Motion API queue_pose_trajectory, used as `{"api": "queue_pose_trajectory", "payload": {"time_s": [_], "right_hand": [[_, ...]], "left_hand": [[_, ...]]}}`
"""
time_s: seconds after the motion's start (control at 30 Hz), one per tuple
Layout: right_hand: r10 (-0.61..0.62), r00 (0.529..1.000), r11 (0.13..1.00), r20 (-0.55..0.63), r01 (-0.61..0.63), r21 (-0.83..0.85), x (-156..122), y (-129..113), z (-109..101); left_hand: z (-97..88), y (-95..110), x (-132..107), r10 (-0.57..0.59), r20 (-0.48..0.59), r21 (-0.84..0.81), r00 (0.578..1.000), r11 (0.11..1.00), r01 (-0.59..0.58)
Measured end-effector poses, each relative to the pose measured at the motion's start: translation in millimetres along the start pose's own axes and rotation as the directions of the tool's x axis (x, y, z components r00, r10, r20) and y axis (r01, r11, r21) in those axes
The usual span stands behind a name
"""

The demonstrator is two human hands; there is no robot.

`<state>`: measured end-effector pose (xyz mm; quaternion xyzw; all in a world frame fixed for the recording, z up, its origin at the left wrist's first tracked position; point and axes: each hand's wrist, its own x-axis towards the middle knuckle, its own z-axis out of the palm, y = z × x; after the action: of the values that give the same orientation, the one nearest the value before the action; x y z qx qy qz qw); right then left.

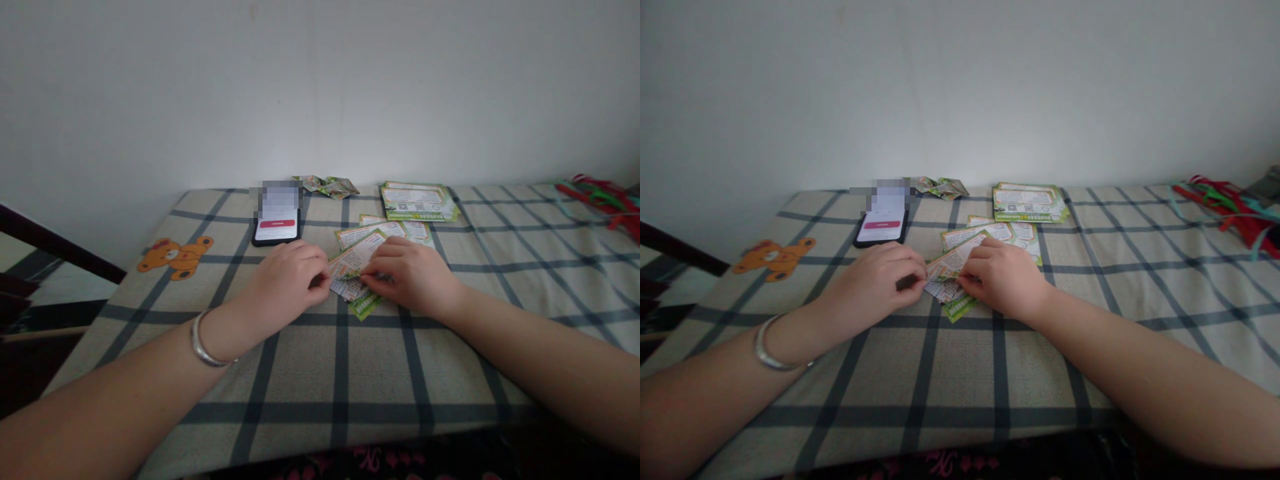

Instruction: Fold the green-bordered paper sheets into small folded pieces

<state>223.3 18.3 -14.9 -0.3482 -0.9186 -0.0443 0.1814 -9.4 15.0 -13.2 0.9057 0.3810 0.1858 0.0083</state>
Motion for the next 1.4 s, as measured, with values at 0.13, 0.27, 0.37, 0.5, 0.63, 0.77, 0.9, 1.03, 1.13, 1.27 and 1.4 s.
{"api": "queue_pose_trajectory", "payload": {"time_s": [0.13, 0.27, 0.37, 0.5, 0.63, 0.77, 0.9, 1.03, 1.13, 1.27, 1.4], "right_hand": [[0.029, 1.0, 0.999, 0.011, -0.029, -0.023, 2.3, -2.5, 0.2], [0.116, 0.992, 0.991, 0.039, -0.118, 0.066, 5.0, -3.5, 2.0], [0.153, 0.986, 0.978, 0.073, -0.161, 0.132, 5.9, -3.7, 2.4], [0.187, 0.979, 0.964, 0.086, -0.2, 0.178, 7.1, -3.5, 2.7], [0.229, 0.967, 0.952, 0.114, -0.247, 0.181, 8.3, -3.5, 3.7], [0.249, 0.961, 0.948, 0.121, -0.267, 0.17, 8.8, -4.5, 4.9], [0.257, 0.963, 0.952, 0.083, -0.267, 0.151, 10.1, -5.4, 6.1], [0.259, 0.963, 0.949, 0.079, -0.269, 0.164, 12.2, -5.5, 6.9], [0.279, 0.957, 0.946, 0.08, -0.288, 0.149, 13.3, -6.3, 7.7], [0.303, 0.951, 0.941, 0.057, -0.308, 0.139, 13.2, -8.3, 9.1], [0.308, 0.951, 0.933, 0.002, -0.302, 0.195, 10.9, -10.1, 10.9]], "left_hand": [[0.8, -2.6, -0.5, 0.015, -0.04, -0.01, 0.999, 1.0, -0.015], [0.9, -4.9, -0.5, 0.002, -0.045, -0.018, 0.999, 1.0, -0.003], [0.1, -3.9, -0.6, -0.029, -0.018, -0.03, 0.999, 0.999, 0.029], [-0.2, 0.1, 0.1, -0.072, 0.011, -0.009, 0.997, 0.997, 0.072], [1.8, 2.0, 1.6, -0.104, 0.005, 0.005, 0.995, 0.995, 0.104], [4.7, 1.3, 1.6, -0.132, -0.006, 0.028, 0.991, 0.991, 0.132], [7.8, 0.5, 1.8, -0.14, -0.053, 0.027, 0.989, 0.99, 0.141], [10.3, 0.2, 3.5, -0.149, -0.044, 0.029, 0.988, 0.988, 0.15], [11.9, 0.4, 3.9, -0.152, -0.041, 0.05, 0.988, 0.987, 0.153], [13.5, 1.9, 2.5, -0.155, -0.073, 0.057, 0.985, 0.986, 0.159], [14.0, 2.7, 1.6, -0.179, -0.111, 0.045, 0.978, 0.982, 0.185]]}}
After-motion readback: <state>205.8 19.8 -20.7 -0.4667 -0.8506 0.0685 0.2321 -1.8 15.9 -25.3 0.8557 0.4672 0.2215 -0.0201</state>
